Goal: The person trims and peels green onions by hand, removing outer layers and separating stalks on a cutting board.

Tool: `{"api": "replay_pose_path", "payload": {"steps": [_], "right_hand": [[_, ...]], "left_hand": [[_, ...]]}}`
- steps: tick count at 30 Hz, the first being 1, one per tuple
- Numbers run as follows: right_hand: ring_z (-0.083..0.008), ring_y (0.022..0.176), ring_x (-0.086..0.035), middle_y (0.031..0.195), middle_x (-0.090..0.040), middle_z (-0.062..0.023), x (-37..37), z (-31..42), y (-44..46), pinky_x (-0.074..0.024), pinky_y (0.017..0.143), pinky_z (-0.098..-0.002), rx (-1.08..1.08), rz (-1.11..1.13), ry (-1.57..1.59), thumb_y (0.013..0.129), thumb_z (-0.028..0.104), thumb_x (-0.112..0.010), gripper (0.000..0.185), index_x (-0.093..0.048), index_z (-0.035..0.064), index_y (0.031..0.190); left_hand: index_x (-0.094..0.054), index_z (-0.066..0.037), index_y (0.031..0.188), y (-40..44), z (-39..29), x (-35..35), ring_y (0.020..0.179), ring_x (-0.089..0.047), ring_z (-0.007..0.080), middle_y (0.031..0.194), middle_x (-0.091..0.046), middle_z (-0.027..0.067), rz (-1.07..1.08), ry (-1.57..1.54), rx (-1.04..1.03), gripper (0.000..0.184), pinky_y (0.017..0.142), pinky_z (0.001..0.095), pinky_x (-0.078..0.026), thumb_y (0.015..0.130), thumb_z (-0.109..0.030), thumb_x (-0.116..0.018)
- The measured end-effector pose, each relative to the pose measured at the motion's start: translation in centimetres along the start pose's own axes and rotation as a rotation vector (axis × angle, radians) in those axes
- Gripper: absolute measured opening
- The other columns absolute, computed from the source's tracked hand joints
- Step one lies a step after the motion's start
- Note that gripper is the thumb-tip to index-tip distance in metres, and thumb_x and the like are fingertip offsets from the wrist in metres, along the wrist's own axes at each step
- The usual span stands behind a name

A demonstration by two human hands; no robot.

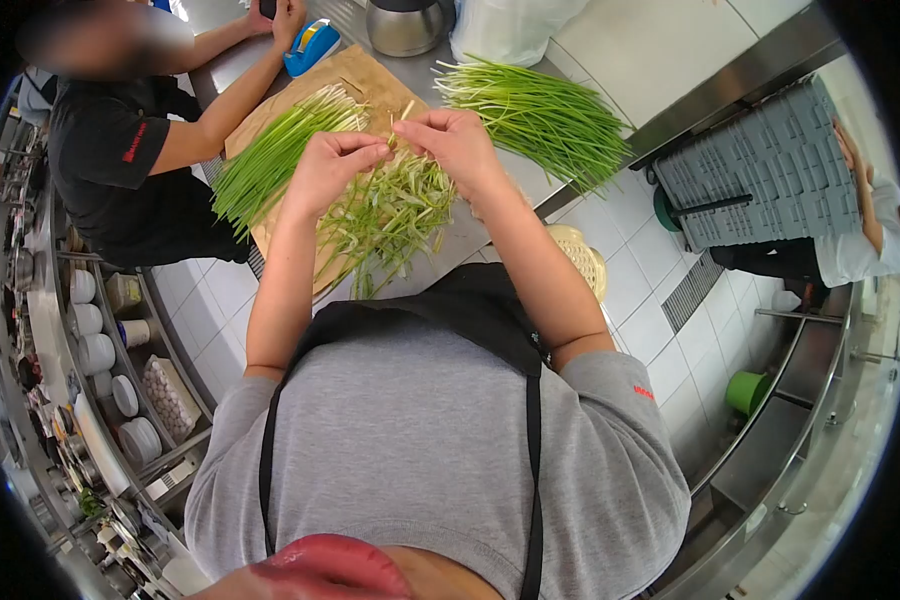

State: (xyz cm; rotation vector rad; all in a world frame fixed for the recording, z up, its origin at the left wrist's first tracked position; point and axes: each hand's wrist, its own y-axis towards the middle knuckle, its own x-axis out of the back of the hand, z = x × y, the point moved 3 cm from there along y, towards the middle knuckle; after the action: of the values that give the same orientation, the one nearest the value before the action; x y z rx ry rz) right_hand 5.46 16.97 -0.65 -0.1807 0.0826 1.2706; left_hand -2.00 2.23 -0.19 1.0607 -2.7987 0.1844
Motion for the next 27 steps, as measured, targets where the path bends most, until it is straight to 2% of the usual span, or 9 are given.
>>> {"api": "replay_pose_path", "payload": {"steps": [8,14,17,23,27], "right_hand": [[-0.0044,0.055,-0.044,0.062,-0.054,0.0011,0.8,0.9,-0.2,-0.0350,0.052,-0.0189,0.054,0.001,-0.265,0.076,0.013,-0.064,0.014,-0.062,-0.0009,0.076],[-0.0049,0.057,-0.046,0.066,-0.055,0.0008,0.1,0.1,0.0,-0.0363,0.053,-0.0186,0.061,-0.034,0.056,0.080,0.015,-0.060,0.014,-0.062,0.0005,0.082],[-0.0054,0.056,-0.047,0.065,-0.056,0.0012,-0.1,0.1,-0.1,-0.0349,0.051,-0.0190,0.040,-0.047,0.178,0.077,0.017,-0.064,0.015,-0.064,0.0022,0.078],[-0.0059,0.056,-0.047,0.065,-0.056,0.0009,-0.4,0.6,-0.1,-0.0350,0.052,-0.0190,0.060,-0.058,0.136,0.075,0.014,-0.065,0.013,-0.063,0.0017,0.079],[-0.0066,0.056,-0.048,0.066,-0.057,-0.0009,0.2,0.2,0.0,-0.0372,0.053,-0.0194,0.094,-0.110,0.329,0.075,0.012,-0.065,0.014,-0.063,-0.0003,0.081]], "left_hand": [[-0.062,0.002,0.089,0.2,0.0,-0.4,0.066,-0.058,0.0094,0.077,-0.063,0.0069,-0.016,-0.253,0.050,0.019,0.061,0.0202,-0.045,0.080,-0.015,-0.059],[-0.060,0.000,0.088,-0.1,-0.3,-0.7,0.064,-0.057,0.0090,0.075,-0.062,0.0058,-0.006,-0.228,0.050,0.018,0.060,0.0205,-0.046,0.081,-0.016,-0.058],[-0.060,0.000,0.086,-0.1,-0.3,-0.8,0.063,-0.057,0.0086,0.074,-0.062,0.0049,-0.020,-0.217,0.043,0.016,0.060,0.0204,-0.045,0.082,-0.015,-0.057],[-0.060,-0.001,0.085,0.7,-0.4,-0.8,0.064,-0.055,0.0077,0.073,-0.061,0.0043,-0.013,-0.251,-0.046,0.016,0.060,0.0201,-0.045,0.082,-0.016,-0.057],[-0.060,-0.001,0.085,0.5,-1.0,-0.8,0.063,-0.055,0.0075,0.074,-0.061,0.0038,-0.110,-0.311,0.031,0.016,0.059,0.0198,-0.045,0.083,-0.017,-0.056]]}}
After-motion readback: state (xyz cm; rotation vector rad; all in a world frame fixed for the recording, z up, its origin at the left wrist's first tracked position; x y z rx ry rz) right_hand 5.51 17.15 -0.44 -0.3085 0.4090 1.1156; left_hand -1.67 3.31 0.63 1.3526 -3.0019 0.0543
